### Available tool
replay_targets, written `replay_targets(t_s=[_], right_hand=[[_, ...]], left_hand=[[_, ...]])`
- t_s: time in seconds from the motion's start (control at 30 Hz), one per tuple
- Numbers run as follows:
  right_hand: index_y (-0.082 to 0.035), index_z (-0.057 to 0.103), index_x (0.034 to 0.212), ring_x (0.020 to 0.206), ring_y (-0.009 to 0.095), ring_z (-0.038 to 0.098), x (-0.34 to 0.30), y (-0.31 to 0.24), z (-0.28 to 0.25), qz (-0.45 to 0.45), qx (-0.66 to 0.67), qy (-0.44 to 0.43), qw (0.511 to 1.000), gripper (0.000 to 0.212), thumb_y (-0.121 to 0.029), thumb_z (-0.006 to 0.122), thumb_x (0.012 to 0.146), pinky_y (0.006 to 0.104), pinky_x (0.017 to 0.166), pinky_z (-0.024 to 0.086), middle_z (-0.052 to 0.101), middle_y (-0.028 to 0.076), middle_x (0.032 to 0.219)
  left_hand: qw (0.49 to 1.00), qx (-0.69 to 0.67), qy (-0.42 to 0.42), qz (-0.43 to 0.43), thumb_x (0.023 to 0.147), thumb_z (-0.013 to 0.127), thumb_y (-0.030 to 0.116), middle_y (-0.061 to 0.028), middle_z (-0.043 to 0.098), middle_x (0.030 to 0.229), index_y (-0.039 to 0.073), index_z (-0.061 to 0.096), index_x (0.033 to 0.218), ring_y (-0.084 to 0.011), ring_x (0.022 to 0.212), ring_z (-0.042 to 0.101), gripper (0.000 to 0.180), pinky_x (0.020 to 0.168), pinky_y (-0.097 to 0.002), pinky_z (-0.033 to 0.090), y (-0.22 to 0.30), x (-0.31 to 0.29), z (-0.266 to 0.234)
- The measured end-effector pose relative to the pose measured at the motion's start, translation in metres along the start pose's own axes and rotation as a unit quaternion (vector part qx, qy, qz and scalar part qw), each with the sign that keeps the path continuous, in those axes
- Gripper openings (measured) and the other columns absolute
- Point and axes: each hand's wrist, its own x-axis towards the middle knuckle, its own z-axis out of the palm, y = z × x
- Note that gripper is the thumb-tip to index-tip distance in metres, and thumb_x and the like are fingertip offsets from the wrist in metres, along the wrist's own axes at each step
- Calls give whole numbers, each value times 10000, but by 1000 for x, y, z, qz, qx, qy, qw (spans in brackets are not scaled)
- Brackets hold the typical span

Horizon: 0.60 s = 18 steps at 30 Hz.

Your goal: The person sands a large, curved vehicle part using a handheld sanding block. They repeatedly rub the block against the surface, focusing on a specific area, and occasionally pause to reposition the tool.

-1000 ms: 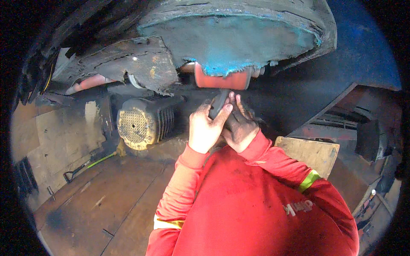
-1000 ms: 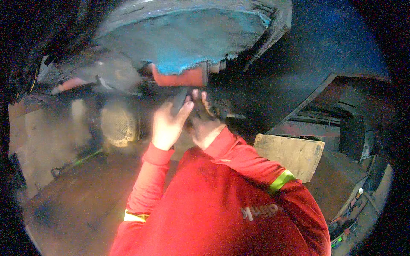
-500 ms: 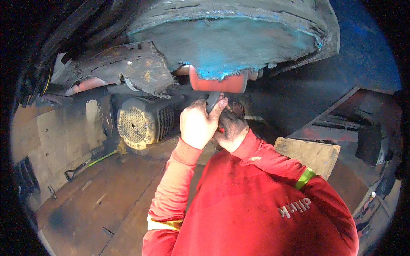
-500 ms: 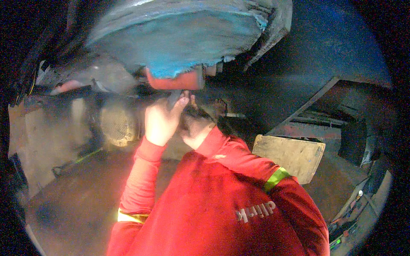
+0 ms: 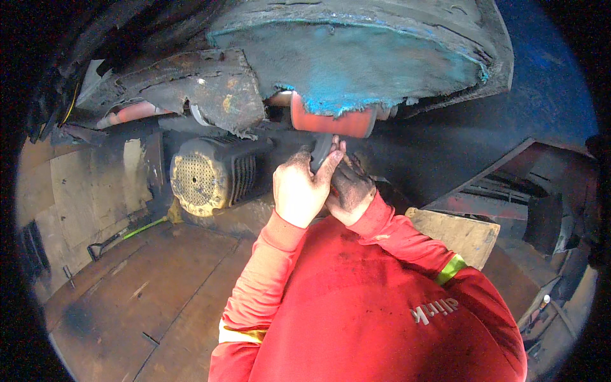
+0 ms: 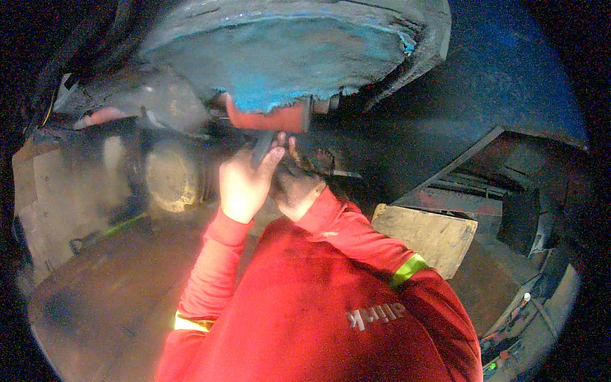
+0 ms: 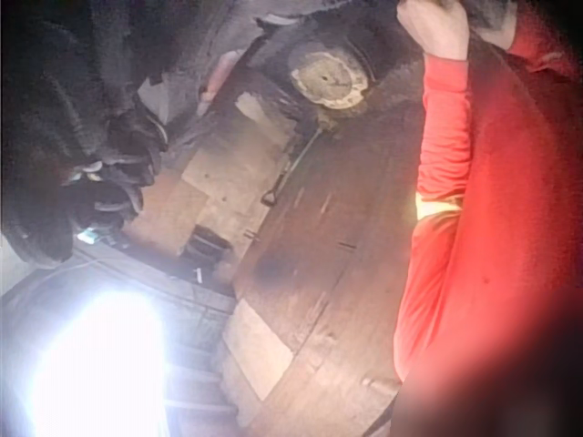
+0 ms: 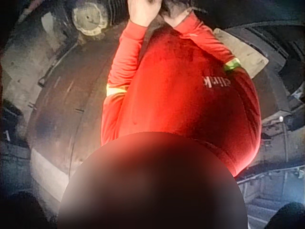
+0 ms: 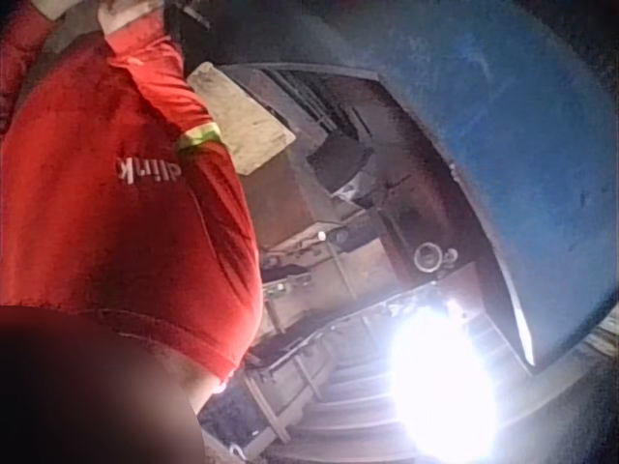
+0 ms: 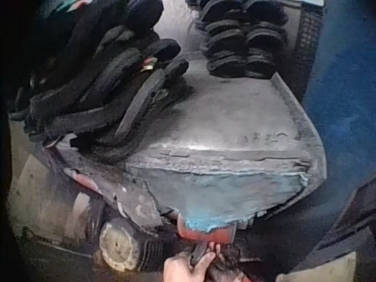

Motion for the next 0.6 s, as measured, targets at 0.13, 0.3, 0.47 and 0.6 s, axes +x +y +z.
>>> replay_targets(t_s=[0.13,0.3,0.47,0.6], right_hand=[[55,434,1411,1419,477,315,-4,2,7,-5,-5,25,1000,707,-96,675,763,498,1140,335,308,363,1505],[8,438,1432,1425,447,325,-1,-3,8,-24,-38,48,998,692,-179,665,805,529,1145,308,351,323,1501],[-18,466,1397,1280,455,493,-3,-26,-3,13,7,7,1000,673,-235,710,808,483,1036,441,488,302,1380],[-58,527,1320,1049,394,650,8,-39,-19,171,159,-73,970,663,-338,765,768,439,869,536,619,223,1216]], left_hand=[[1000,-5,5,10,868,734,360,-254,617,677,-29,647,799,-433,624,645,404,537,-441,497,4,-3,-3],[998,44,-48,-3,915,681,250,-143,703,886,71,720,1016,-311,797,697,209,670,-379,535,16,-7,-16],[999,-35,6,12,852,743,334,-216,655,780,15,692,874,-390,706,661,324,615,-429,511,14,-5,-23],[999,-3,-32,3,849,735,370,-222,652,749,13,696,847,-399,692,662,359,617,-439,514,5,6,-18]])
